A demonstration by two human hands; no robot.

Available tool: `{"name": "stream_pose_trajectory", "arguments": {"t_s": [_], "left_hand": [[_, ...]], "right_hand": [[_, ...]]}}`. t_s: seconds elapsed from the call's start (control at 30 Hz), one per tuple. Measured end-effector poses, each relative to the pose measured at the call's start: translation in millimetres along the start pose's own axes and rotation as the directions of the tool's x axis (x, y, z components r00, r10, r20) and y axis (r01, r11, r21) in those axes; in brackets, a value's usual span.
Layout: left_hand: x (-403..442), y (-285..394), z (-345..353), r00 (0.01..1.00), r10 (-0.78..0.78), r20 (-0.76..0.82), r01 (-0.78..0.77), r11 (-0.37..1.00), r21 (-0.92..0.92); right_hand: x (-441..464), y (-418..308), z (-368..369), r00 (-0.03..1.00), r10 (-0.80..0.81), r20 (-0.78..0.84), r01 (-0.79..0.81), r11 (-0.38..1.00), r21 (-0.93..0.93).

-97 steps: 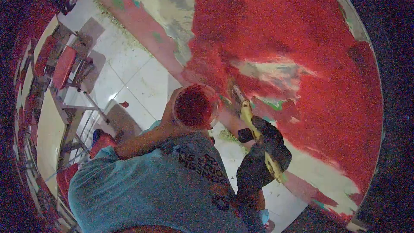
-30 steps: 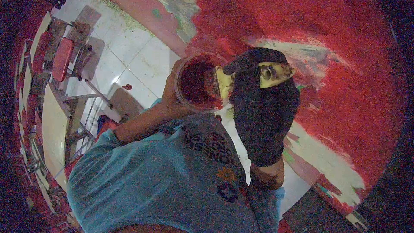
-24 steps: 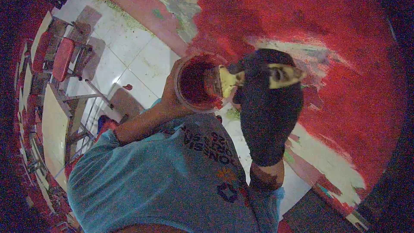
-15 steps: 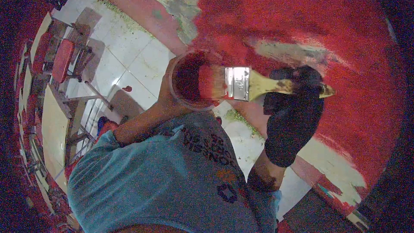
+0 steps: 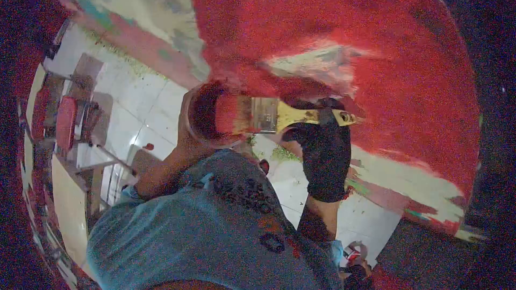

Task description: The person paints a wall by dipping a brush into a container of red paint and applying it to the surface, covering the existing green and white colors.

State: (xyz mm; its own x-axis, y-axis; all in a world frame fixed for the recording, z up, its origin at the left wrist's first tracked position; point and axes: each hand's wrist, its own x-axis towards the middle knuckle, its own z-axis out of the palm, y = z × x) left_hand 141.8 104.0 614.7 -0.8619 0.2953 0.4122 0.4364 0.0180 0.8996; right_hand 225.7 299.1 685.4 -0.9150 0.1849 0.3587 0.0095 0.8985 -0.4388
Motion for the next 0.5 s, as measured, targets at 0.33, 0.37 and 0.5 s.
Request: {"name": "stream_pose_trajectory", "arguments": {"t_s": [0.33,0.37,0.5], "left_hand": [[1.1,-2.7,14.7,0.986,-0.156,0.063,0.165,0.973,-0.165],[2.9,-1.6,14.0,0.995,-0.099,0.031,0.102,0.988,-0.112],[5.6,-3.1,13.6,0.999,-0.021,0.024,0.022,0.998,-0.056]], "right_hand": [[-18.4,-6.0,-18.8,0.89,0.328,-0.317,-0.306,0.945,0.117],[-19.0,-7.9,-25.0,0.887,0.33,-0.324,-0.309,0.944,0.115],[-36.1,2.6,-28.8,0.7,0.402,-0.59,-0.293,0.915,0.277]]}}
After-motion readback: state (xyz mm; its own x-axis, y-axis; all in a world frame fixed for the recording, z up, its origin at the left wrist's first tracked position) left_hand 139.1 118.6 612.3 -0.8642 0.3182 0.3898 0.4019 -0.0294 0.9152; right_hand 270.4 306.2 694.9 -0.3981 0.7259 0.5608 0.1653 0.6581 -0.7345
